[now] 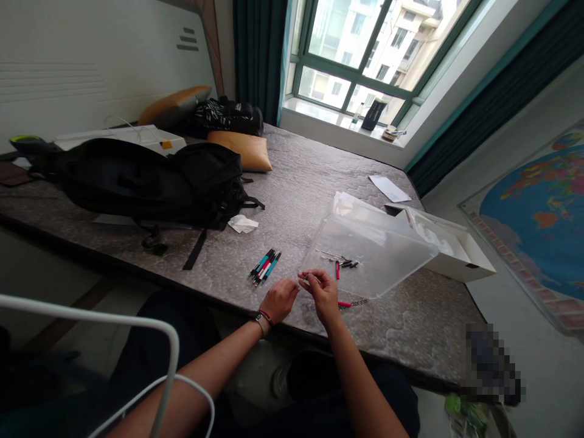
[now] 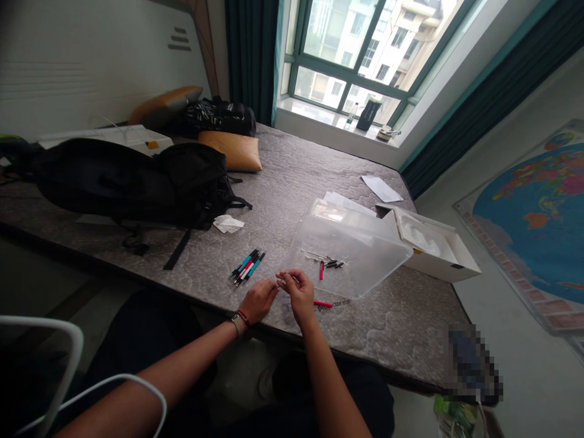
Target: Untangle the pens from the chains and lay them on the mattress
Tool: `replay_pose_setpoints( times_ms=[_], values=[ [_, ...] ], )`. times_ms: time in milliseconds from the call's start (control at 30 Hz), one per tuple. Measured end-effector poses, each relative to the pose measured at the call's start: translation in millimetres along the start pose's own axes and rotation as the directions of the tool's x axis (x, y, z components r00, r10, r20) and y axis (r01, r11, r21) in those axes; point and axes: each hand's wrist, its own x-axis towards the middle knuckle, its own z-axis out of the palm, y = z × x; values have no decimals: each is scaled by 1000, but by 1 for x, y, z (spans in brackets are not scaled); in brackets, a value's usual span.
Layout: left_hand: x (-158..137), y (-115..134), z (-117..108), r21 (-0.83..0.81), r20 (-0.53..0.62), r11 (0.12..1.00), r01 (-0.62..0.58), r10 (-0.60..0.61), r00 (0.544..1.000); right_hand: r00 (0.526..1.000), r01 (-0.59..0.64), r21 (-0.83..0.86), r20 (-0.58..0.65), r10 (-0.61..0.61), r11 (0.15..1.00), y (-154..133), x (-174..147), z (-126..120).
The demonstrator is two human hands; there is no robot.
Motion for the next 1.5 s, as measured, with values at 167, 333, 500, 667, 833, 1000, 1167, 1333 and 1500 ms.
replay_pose_setpoints(
  times_ms=[167,333,500,667,833,1000,1167,1333,1500],
  values=[
    [-1,0,1,-31,-1,999,-9,9,1000,998,61,-196,42,-53,979,6,-1,-4],
    [-1,0,1,-16,-15,1000,10,-10,1000,988,156,-460,92,-128,874,13,-4,-7],
    [-1,1,0,5,-13,1000,-1,1,1000,987,151,-627,52,-153,764,11,4,-51],
    [-2,0,1,9,-24,1000,2,-2,1000,960,-10,-863,-150,-237,505,-9,37,-128],
    [-1,1,1,10,-19,1000,0,0,1000,995,-21,-997,-29,-95,81,-32,80,-160],
    [-1,-1,3,24,-22,1000,-4,5,1000,992,93,-945,61,110,-314,-40,107,-157],
    [-2,-2,4,22,-17,1000,-8,9,1000,968,227,-870,154,196,-438,-44,116,-155],
    [-2,-2,3,24,-11,1000,3,-2,1000,981,194,-905,173,89,-378,-44,109,-153],
    [-1,-1,2,15,-1,1000,6,-6,1000,954,158,-983,128,-271,95,-44,69,-121]
  ],
)
